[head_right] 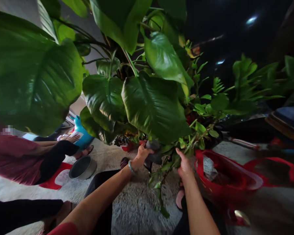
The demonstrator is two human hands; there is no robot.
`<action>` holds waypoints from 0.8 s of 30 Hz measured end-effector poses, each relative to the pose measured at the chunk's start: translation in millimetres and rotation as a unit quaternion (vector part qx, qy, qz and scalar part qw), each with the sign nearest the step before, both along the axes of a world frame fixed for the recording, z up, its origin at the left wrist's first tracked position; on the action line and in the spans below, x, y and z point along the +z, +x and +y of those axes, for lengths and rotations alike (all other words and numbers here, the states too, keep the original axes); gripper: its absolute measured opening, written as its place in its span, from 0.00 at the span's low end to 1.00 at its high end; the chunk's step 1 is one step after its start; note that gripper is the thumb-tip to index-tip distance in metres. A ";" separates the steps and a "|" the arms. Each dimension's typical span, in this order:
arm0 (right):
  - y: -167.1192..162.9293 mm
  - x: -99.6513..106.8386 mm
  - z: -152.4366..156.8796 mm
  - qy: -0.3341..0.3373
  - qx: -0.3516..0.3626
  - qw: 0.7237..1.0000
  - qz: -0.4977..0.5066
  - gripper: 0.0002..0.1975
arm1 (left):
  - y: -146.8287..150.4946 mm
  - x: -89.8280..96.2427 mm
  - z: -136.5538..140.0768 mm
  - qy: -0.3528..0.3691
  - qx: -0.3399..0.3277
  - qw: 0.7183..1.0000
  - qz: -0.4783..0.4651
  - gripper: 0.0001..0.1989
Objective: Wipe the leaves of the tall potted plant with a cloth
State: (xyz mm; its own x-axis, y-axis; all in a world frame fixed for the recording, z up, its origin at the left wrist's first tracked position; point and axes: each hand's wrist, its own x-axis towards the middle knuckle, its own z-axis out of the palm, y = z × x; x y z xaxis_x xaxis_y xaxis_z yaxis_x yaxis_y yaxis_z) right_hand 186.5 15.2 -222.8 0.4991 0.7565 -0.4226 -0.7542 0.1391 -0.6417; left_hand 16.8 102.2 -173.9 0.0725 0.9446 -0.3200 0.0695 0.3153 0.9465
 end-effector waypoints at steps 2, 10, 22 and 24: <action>-2.4 0.7 0.8 -0.031 0.013 0.999 0.009 0.16 | -16.4 4.7 -15.3 0.002 -0.011 1.000 -0.002 0.17; -7.4 14.8 4.1 -0.034 0.012 0.998 0.045 0.10 | -3.8 73.7 -28.2 0.116 -0.063 0.987 -0.088 0.22; -3.7 -2.5 0.7 -0.060 0.052 0.997 0.019 0.12 | -99.9 74.1 -62.3 0.013 -0.069 0.997 -0.019 0.22; -4.9 -2.7 4.2 -0.047 0.032 0.998 0.018 0.12 | -86.7 86.9 -53.2 0.064 0.000 0.992 -0.107 0.25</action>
State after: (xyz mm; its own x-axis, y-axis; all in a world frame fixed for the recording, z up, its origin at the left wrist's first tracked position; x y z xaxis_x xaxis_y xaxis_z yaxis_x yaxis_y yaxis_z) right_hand 181.6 19.4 -225.6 0.4333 0.7430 -0.5101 -0.7830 0.0300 -0.6213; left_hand -69.8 48.9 -87.0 0.1253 0.9765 -0.1754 -0.1368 0.1921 0.9718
